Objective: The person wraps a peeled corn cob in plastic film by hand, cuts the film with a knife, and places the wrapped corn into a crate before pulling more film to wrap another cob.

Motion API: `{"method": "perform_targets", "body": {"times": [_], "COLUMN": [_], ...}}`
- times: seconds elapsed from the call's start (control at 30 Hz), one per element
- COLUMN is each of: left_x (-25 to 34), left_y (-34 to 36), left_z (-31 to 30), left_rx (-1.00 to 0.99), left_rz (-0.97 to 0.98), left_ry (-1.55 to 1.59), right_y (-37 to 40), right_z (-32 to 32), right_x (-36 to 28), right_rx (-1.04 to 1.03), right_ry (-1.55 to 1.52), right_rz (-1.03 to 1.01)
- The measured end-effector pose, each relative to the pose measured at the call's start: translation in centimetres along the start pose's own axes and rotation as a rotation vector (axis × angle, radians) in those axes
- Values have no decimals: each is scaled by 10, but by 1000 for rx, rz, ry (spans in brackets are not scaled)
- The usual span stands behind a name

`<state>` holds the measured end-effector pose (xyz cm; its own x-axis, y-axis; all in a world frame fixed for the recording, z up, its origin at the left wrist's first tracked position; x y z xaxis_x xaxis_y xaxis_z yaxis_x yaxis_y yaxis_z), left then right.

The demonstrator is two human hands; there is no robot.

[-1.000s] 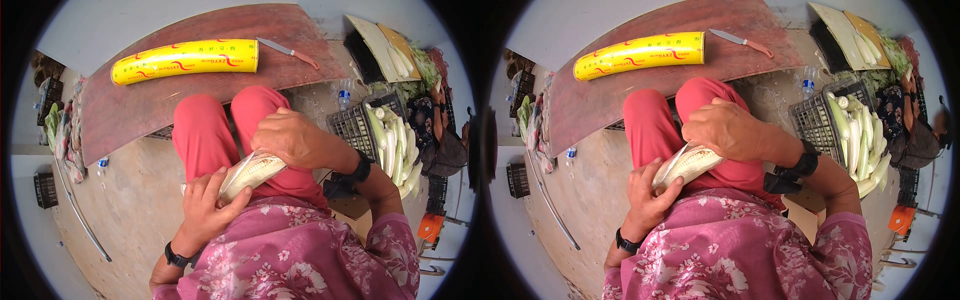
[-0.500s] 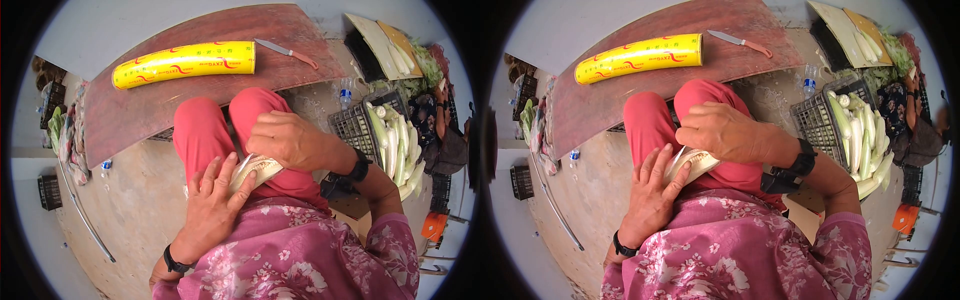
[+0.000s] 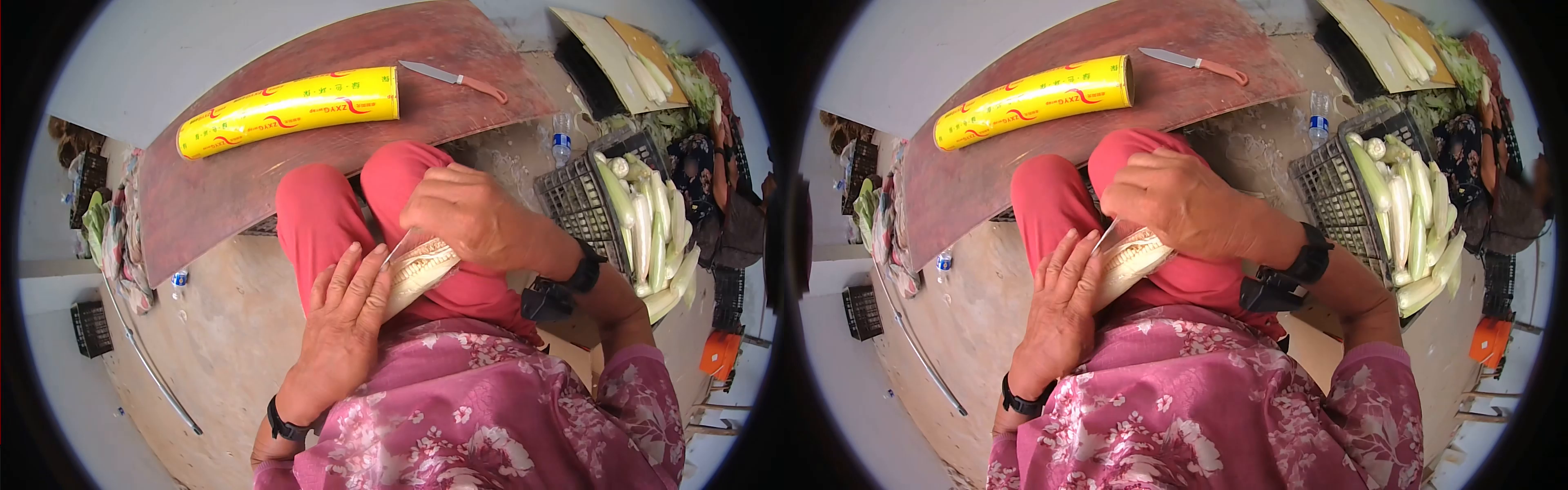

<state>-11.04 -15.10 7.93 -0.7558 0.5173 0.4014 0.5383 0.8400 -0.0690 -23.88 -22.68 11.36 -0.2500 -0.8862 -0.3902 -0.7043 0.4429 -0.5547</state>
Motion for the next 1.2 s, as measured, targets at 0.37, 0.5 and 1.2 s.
{"method": "perform_targets", "body": {"times": [0.37,0.5,1.2], "left_x": [-2,-2,-2], "left_y": [0,0,-2], "left_z": [-1,-1,-1], "left_rx": [10,18,12], "left_rz": [-1,8,5], "left_ry": [55,56,57], "right_y": [52,73,65], "right_z": [-23,0,1], "right_x": [-25,-27,-5], "right_rx": [-31,-30,210], "right_ry": [-178,-56,-165], "right_rz": [154,231,336]}}
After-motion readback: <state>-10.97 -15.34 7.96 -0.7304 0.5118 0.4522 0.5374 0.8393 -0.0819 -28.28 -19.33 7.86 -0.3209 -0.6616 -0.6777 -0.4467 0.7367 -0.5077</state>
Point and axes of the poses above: each hand's wrist, its own y-axis away from the middle knuckle, its own z-axis out of the palm, x = y × z, the point moved 9 cm from there along -y, towards the middle knuckle, and after that the axes turned 6 degrees about -z, right-handed, at the moved point
